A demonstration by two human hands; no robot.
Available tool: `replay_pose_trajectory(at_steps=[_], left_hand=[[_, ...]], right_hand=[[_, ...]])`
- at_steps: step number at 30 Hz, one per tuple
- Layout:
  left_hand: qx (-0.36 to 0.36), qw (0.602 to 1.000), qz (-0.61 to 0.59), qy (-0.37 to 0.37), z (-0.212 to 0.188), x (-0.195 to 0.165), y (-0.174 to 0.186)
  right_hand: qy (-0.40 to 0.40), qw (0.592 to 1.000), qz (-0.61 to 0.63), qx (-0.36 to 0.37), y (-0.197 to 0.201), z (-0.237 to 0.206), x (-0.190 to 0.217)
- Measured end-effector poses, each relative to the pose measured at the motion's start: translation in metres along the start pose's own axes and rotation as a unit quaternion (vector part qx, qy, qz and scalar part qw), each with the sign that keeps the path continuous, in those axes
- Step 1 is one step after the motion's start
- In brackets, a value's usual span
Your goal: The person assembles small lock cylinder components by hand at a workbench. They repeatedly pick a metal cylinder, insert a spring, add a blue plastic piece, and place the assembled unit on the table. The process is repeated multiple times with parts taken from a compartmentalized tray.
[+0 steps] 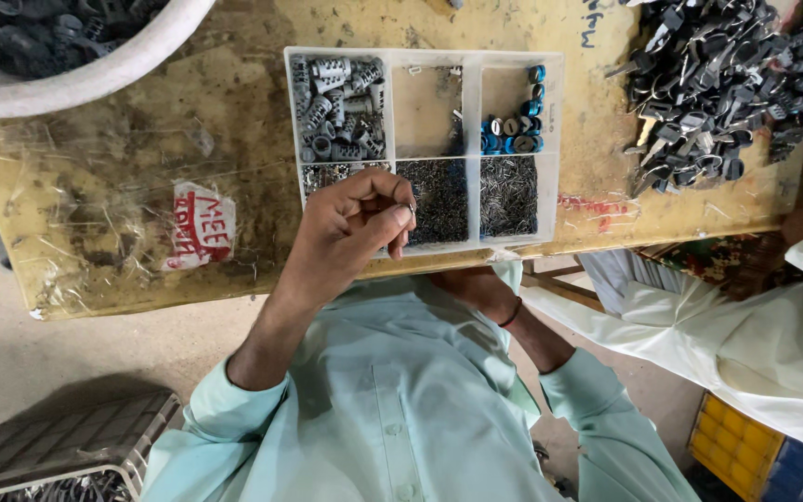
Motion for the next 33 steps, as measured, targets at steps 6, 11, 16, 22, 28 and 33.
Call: replay_pose_trajectory(at_steps=[6, 11, 16, 22, 28, 33], left_hand=[[0.004, 1.0, 0.02, -0.011, -0.001, -0.004, -0.001], [-0.001, 1.0, -0.001, 0.003, -0.001, -0.001, -0.001], [-0.002, 1.0, -0.009, 0.004, -0.003, -0.001, 0.0], [-0.007, 1.0, -0.016, 0.011, -0.001, 0.0, 0.001], [-0.003, 1.0, 0.001, 0.01, -0.003, -0.002, -0.001], [-0.001, 1.0, 0.004, 0.019, 0.001, 0.0, -0.005]], right_hand=[[-0.064, 0.993, -0.102, -0.021, 0.019, -0.013, 0.001], [-0.073, 0.996, 0.048, -0.033, 0.02, -0.019, -0.009], [-0.099, 0.947, 0.296, -0.071, 0.002, -0.017, -0.03], [-0.107, 0.991, 0.052, -0.064, 0.013, -0.007, -0.02], [-0.034, 0.973, 0.084, 0.214, 0.035, -0.059, 0.067], [0.098, 0.99, 0.037, -0.094, 0.136, -0.049, 0.133]])
Point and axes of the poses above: each hand's wrist, its own z-axis towards the middle knuckle, its own y-axis out of the back of the hand, x = y × z, the point moved 9 cm from there along z, towards the middle knuckle, and after that the axes turned 8 degrees about x, right-handed, at the moved point
